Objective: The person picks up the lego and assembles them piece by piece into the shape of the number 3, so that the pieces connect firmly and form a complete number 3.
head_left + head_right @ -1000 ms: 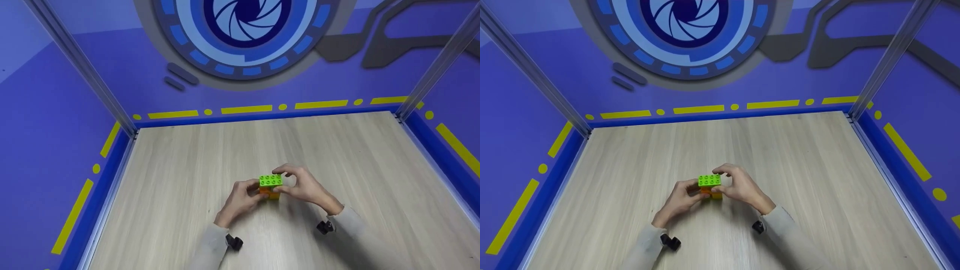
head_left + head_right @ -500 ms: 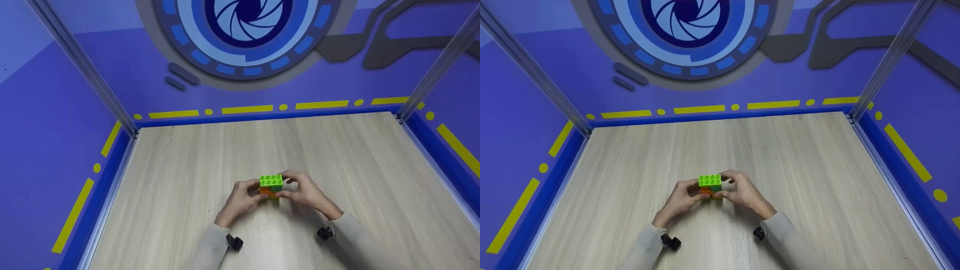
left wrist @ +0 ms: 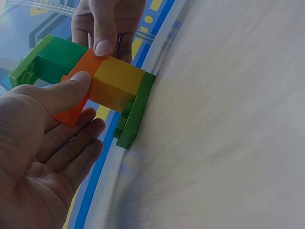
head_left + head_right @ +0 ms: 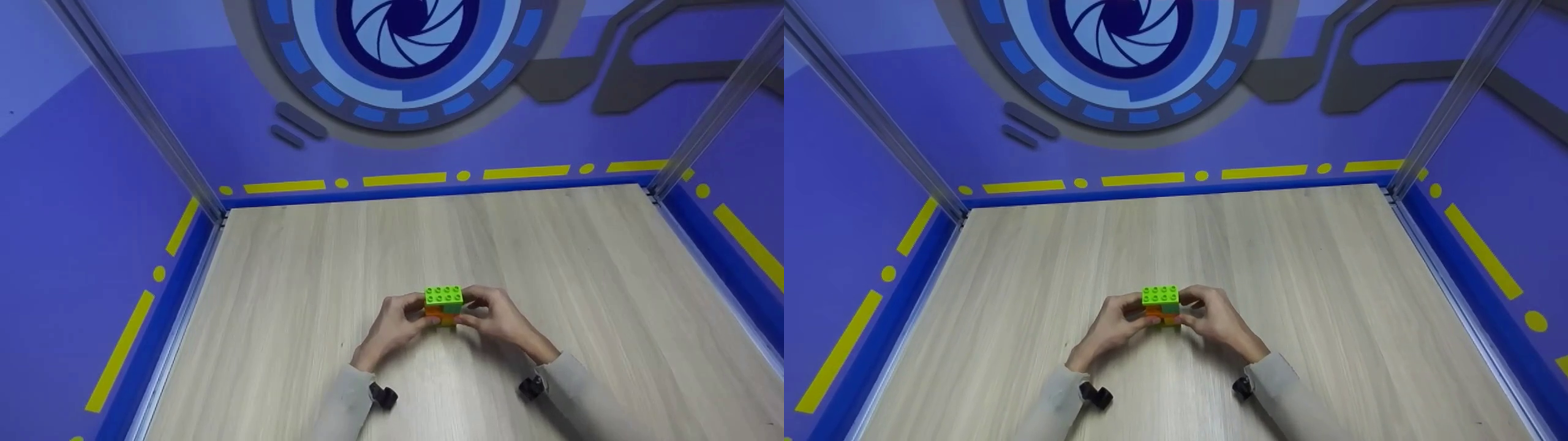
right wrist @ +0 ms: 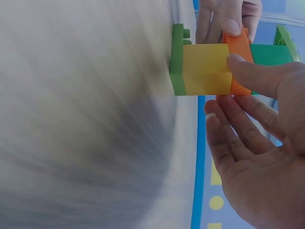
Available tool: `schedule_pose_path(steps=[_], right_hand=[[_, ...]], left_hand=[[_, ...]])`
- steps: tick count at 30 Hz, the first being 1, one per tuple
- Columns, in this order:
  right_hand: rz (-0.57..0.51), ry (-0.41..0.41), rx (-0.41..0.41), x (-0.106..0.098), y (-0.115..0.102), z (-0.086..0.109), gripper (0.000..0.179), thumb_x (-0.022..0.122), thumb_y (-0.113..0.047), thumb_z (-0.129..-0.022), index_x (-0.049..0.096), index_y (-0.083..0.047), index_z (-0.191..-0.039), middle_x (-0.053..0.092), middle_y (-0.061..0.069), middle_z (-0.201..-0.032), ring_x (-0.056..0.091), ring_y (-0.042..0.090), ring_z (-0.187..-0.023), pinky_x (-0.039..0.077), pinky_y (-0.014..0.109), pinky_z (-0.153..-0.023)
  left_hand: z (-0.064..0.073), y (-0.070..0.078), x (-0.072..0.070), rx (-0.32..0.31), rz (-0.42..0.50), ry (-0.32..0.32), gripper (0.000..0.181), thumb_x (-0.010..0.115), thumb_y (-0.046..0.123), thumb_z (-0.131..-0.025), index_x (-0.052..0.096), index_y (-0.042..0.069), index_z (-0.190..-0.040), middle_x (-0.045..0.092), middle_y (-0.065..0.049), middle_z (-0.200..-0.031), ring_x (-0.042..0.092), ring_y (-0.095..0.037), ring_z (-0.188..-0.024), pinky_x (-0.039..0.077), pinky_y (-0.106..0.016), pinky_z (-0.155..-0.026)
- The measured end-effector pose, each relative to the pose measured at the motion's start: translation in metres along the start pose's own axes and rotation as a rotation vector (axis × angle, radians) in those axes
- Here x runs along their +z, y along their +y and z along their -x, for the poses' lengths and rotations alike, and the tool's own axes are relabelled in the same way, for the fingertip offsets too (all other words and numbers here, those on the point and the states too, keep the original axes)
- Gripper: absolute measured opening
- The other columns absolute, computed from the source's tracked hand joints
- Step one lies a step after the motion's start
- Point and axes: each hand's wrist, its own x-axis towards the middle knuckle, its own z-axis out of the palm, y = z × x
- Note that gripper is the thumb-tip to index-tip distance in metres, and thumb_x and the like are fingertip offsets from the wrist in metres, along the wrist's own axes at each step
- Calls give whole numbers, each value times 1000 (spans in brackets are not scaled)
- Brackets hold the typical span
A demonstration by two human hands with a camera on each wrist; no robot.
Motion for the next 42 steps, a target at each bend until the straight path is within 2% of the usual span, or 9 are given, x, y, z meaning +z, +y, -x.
schedule_pose_path(steps=[5,10,18,21,25,31,34,42], right_hand=[[-27,-1,30,1,-1,-1,34,83,-11,-94,75,-9,-128,77,6,-123,74,25,-111,63,40,-95],[-64,3,23,-1,-3,-2,35,82,-9,-94,75,-6,-128,77,9,-122,75,26,-109,64,35,-92],[-138,-10,45,-3,-5,-5,33,81,-17,-97,75,-8,-128,78,9,-120,76,23,-105,63,30,-91],[-140,-8,51,-4,-6,-6,33,80,-17,-98,75,-7,-128,78,9,-119,76,22,-103,63,30,-90],[-141,5,82,-6,-6,-7,31,81,-16,-97,76,-7,-126,78,10,-118,75,22,-100,63,29,-88],[-144,29,148,-9,-8,-7,32,82,-17,-96,76,-5,-125,78,12,-118,75,24,-101,62,26,-88],[-131,31,162,-10,-8,-7,33,82,-17,-96,76,-4,-126,78,12,-119,75,24,-103,61,25,-89],[-102,21,189,-12,-10,-7,38,79,-22,-99,73,-3,-131,77,12,-122,73,24,-106,59,25,-93]], left_hand=[[0,0,-1,-17,-3,5,42,84,22,-94,74,17,-134,76,3,-132,69,-11,-127,53,-28,-110],[1,3,-1,-25,21,10,42,82,25,-96,73,15,-136,75,0,-135,69,-14,-128,54,-30,-110],[1,4,-2,-57,84,20,44,80,29,-97,71,19,-138,75,1,-134,71,-12,-124,57,-26,-104],[1,4,-2,-58,108,27,45,80,31,-97,71,20,-140,74,1,-135,70,-14,-126,57,-28,-105],[2,4,-2,-37,134,38,48,80,30,-97,69,17,-143,73,-1,-138,70,-17,-128,57,-34,-107],[3,4,-5,32,157,60,50,80,18,-97,66,4,-143,70,-10,-141,73,-24,-122,59,-28,-101],[2,5,-6,57,145,73,49,80,12,-96,66,1,-142,69,-10,-142,73,-26,-122,59,-28,-101],[-2,9,-7,112,101,93,39,78,13,-98,71,7,-136,67,-6,-140,72,-22,-120,60,-29,-100]])
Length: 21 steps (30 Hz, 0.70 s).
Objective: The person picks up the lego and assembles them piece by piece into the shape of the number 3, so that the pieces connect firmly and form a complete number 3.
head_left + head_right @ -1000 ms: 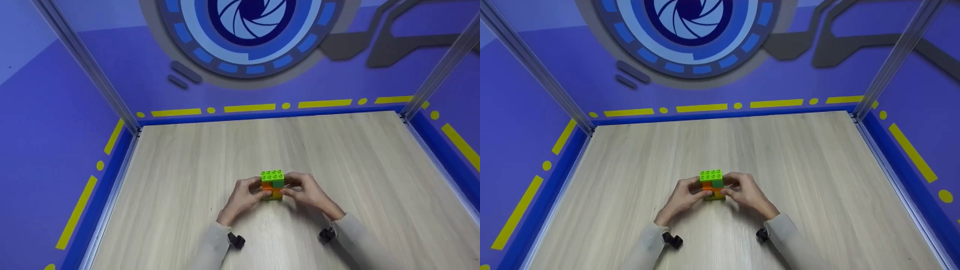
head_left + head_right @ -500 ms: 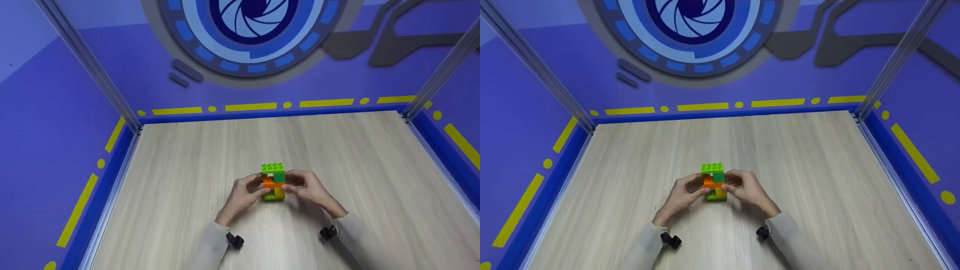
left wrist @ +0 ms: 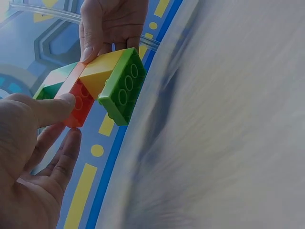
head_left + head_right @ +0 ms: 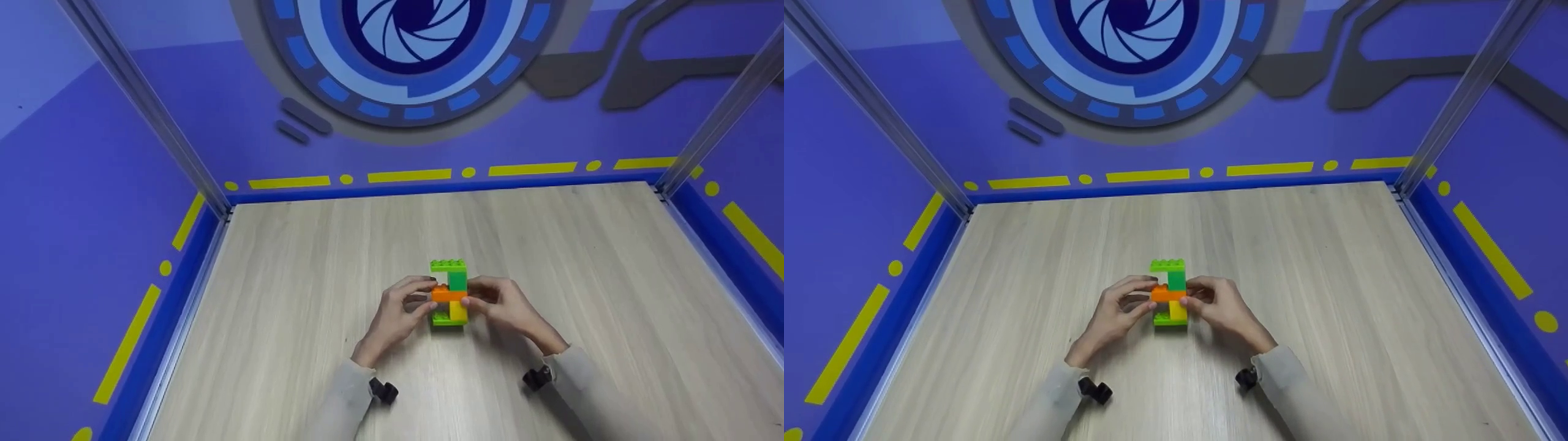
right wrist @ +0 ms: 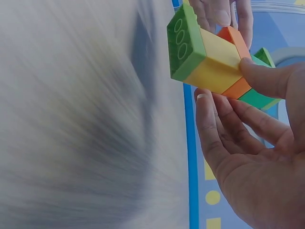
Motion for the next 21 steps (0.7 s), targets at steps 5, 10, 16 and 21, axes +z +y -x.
schedule_pose_path(steps=[5,10,16,21], right_hand=[[-26,-11,-21,-1,-1,0,42,76,-22,-102,70,1,-136,75,17,-127,75,28,-110,61,28,-95],[-29,13,-32,-3,-5,-1,46,74,-22,-103,66,4,-140,74,19,-126,74,31,-111,61,37,-98],[-22,58,-11,-2,-6,-3,50,74,-22,-103,63,3,-144,74,19,-126,74,31,-111,62,43,-98],[-21,80,6,0,-6,-7,52,74,-21,-103,61,4,-147,74,19,-127,74,30,-111,62,36,-95]], left_hand=[[-5,1,-1,16,4,-3,35,77,13,-99,72,6,-133,70,-6,-133,73,-23,-120,60,-32,-101],[-9,4,-3,14,10,-7,36,76,10,-99,71,3,-134,70,-7,-133,71,-23,-123,58,-33,-104],[-15,5,-4,18,-27,3,36,74,5,-100,70,4,-135,70,-6,-135,70,-22,-125,58,-32,-106],[-18,3,-5,13,-59,3,36,73,4,-101,70,9,-136,71,-8,-134,70,-22,-124,58,-31,-105]])
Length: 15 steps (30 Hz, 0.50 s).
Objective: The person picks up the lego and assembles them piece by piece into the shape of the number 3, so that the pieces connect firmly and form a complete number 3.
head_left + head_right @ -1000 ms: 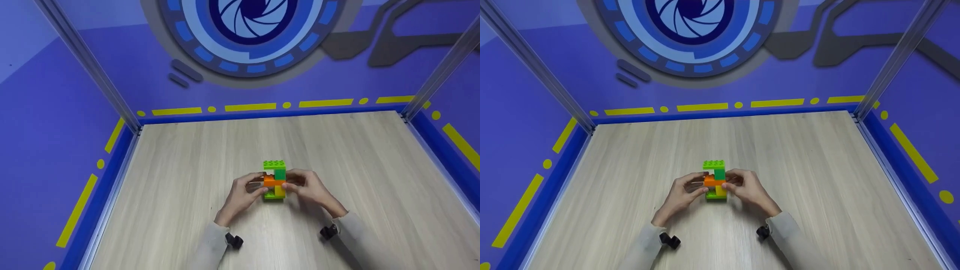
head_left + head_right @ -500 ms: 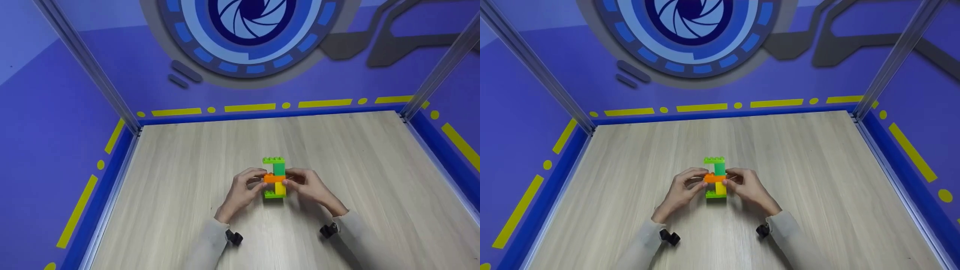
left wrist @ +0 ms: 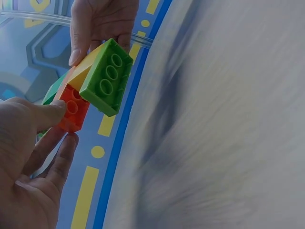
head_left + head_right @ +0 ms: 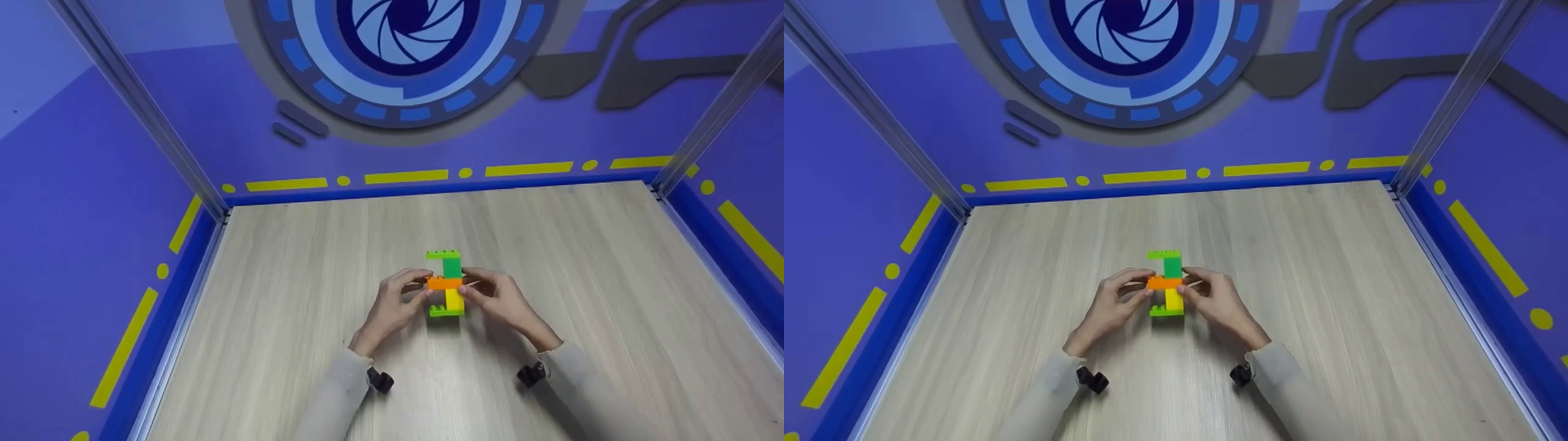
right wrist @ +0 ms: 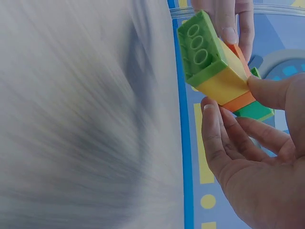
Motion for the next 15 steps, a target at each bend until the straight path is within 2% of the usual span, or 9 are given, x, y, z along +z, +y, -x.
schedule_pose_path(steps=[2,9,15], right_hand=[[6,9,-6,1,0,-2,51,74,-21,-103,61,4,-146,74,19,-126,74,30,-110,62,33,-94],[23,45,-3,4,8,-13,46,73,-21,-104,65,0,-144,73,18,-133,74,30,-112,62,36,-95],[-5,57,33,7,16,-21,43,72,-23,-104,67,-3,-143,71,19,-135,74,30,-109,62,31,-89]], left_hand=[[-2,-1,-1,-7,-11,-6,36,73,5,-101,70,10,-136,71,-7,-134,70,-21,-123,57,-29,-105],[-13,-6,-2,-45,-42,-31,35,71,3,-102,69,3,-137,72,-7,-132,71,-20,-122,57,-25,-103],[-20,-13,0,-95,-90,-30,34,71,8,-104,70,6,-138,73,-7,-134,73,-17,-119,58,-25,-101]])
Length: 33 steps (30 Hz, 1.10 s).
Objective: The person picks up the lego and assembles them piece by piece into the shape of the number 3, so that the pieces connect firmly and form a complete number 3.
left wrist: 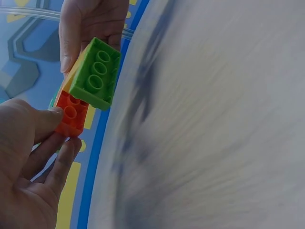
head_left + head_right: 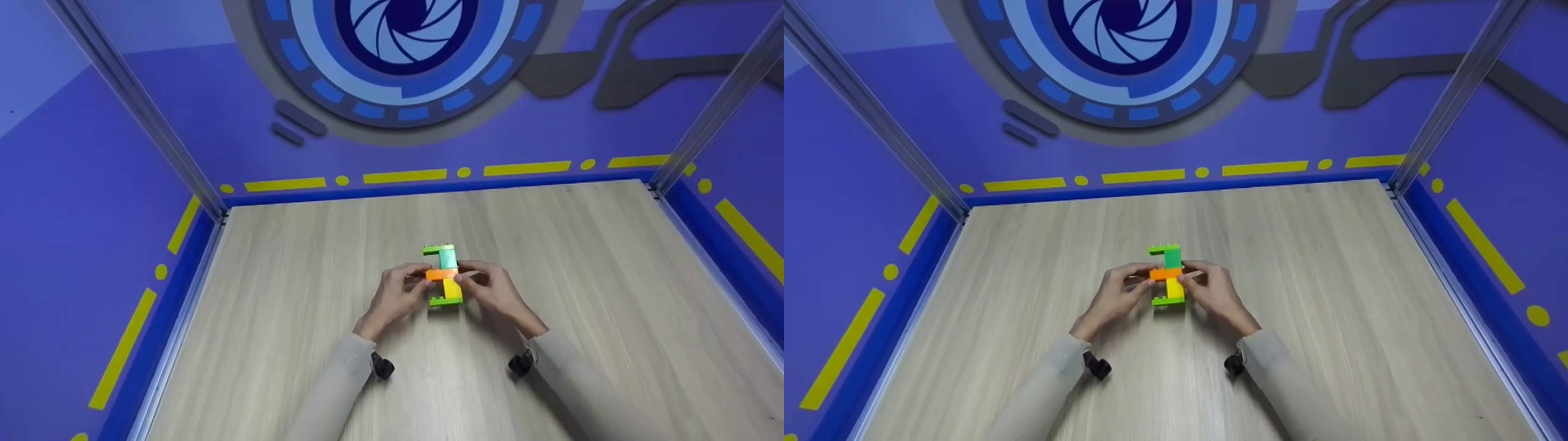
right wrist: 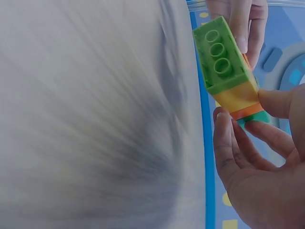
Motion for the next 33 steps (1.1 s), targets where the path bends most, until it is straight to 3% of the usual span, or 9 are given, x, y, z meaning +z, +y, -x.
schedule_pose_path(steps=[9,19,33], right_hand=[[17,11,31,3,6,-9,45,70,-29,-106,68,-2,-141,72,19,-129,73,28,-103,59,29,-85],[54,4,122,7,7,-18,46,67,-25,-108,63,3,-144,69,21,-132,69,36,-118,58,51,-103],[75,3,133,10,12,-24,44,66,-21,-108,64,4,-143,72,21,-132,70,32,-114,59,48,-101]], left_hand=[[-12,-7,3,-37,-34,-8,33,70,7,-103,72,7,-137,72,-8,-138,72,-18,-121,59,-25,-100],[-20,-15,4,-102,-55,-36,34,70,7,-104,72,7,-137,67,-13,-146,72,-18,-122,59,-26,-101],[-24,-23,4,-128,-63,-53,35,68,9,-106,71,8,-140,66,-11,-148,67,-22,-131,57,-34,-107]])
